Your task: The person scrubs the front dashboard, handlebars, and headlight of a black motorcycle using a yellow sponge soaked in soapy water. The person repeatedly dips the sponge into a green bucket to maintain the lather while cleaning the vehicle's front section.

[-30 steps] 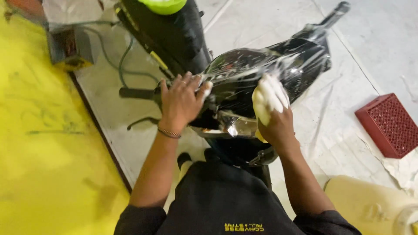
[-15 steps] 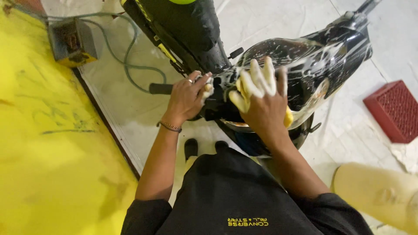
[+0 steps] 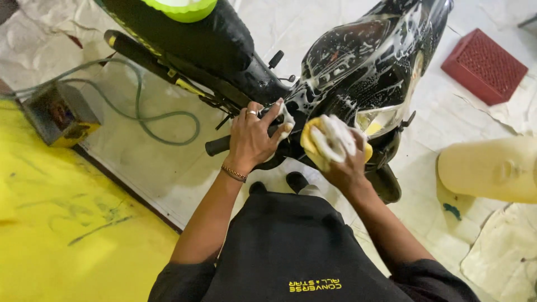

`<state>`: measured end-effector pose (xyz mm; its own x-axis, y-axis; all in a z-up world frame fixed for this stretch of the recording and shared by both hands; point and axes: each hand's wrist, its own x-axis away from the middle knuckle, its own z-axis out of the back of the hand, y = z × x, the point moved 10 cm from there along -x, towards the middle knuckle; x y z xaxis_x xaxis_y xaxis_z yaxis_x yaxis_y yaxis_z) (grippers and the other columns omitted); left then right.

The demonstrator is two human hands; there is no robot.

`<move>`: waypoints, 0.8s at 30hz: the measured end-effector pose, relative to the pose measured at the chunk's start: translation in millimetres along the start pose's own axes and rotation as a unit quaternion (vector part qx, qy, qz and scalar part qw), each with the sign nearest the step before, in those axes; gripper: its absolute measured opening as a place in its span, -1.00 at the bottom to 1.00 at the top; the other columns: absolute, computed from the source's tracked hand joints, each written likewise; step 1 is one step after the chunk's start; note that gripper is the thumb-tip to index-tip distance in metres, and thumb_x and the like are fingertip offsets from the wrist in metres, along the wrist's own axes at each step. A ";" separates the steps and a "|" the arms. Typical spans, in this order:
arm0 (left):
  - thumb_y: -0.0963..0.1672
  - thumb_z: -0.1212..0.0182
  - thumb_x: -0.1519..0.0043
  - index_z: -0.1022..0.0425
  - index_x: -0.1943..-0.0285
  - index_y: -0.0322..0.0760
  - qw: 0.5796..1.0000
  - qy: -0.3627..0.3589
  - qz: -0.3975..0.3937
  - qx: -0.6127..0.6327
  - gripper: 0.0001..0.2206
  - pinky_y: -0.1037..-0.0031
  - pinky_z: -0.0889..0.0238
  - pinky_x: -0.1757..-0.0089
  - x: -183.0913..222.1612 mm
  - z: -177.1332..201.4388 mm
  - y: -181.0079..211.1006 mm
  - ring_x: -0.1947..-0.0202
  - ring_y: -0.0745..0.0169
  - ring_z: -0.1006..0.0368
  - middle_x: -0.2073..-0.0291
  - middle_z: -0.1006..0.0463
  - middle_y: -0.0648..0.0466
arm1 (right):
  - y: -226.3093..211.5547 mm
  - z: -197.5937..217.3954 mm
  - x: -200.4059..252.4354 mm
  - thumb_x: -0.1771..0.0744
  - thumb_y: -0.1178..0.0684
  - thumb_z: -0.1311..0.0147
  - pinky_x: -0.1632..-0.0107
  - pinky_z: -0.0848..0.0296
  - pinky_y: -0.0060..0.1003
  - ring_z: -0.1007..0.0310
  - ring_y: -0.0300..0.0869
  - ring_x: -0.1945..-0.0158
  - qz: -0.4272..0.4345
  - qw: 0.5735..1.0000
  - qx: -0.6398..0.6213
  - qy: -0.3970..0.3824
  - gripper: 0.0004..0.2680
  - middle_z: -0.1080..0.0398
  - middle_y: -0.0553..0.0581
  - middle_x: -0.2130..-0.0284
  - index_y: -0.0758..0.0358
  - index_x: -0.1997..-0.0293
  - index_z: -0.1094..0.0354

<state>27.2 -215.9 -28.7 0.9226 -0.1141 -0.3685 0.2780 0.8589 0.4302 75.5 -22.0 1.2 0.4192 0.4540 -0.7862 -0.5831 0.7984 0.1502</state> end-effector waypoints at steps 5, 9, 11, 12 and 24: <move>0.30 0.15 -0.30 -0.49 -0.33 0.12 0.997 0.066 -0.033 0.009 -0.39 0.08 -0.38 0.28 4.1 6.3 0.8 0.21 -0.25 -0.49 0.10 -0.38 -0.05 | 50.9 23.5 -32.4 -0.29 0.08 -0.49 -0.07 -0.43 -0.25 -0.31 -0.03 -0.11 -0.056 0.992 0.090 0.066 -0.86 -0.28 0.14 -0.09 0.04 0.12 -0.67; 0.27 0.08 -0.31 -0.54 -0.28 0.05 0.995 0.084 -0.046 0.019 -0.43 0.06 -0.37 0.30 7.8 3.3 -4.5 0.23 -0.28 -0.50 0.13 -0.42 -0.06 | -38.6 12.9 -48.4 -0.34 -0.10 -0.33 0.08 -0.53 -0.20 -0.46 -0.03 0.15 -0.055 0.998 0.032 -0.025 -0.68 -0.44 0.29 0.10 0.37 -0.04 -0.48; 0.24 0.15 -0.37 -0.52 -0.30 0.12 0.995 0.089 -0.045 0.021 -0.48 0.09 -0.37 0.29 6.5 -1.8 -13.5 0.22 -0.23 -0.51 0.14 -0.42 -0.04 | -71.3 31.0 -56.1 -0.34 0.17 -0.17 -0.07 -0.35 -0.19 -0.28 -0.12 0.12 -0.040 0.994 0.077 -0.067 -0.89 -0.28 0.00 0.24 0.06 0.32 -0.60; 0.24 0.15 -0.37 -0.52 -0.30 0.12 0.994 0.092 -0.047 0.020 -0.48 0.09 -0.37 0.29 6.3 -2.6 -12.6 0.22 -0.23 -0.51 0.14 -0.42 -0.04 | -36.2 16.3 -39.9 -0.34 0.17 -0.17 -0.07 -0.35 -0.19 -0.28 -0.12 0.12 -0.039 0.994 0.079 -0.063 -0.89 -0.28 0.00 0.24 0.06 0.32 -0.60; 0.16 0.19 -0.42 -0.53 -0.27 0.17 0.993 0.102 -0.031 0.042 -0.56 0.06 -0.39 0.32 6.9 9.9 -14.0 0.22 -0.22 -0.52 0.13 -0.47 -0.02 | 7.9 -12.0 -5.2 -0.23 0.12 -0.38 -0.13 -0.38 0.09 -0.51 0.16 0.12 -0.036 0.994 -0.089 0.048 -0.81 -0.57 0.28 0.23 0.30 0.14 -0.61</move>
<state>32.3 -233.6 -29.1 0.8319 -0.0536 -0.5524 0.3611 0.8081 0.4654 60.4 -22.8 -0.8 0.4003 0.3523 -0.8459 -0.6719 0.7406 -0.0096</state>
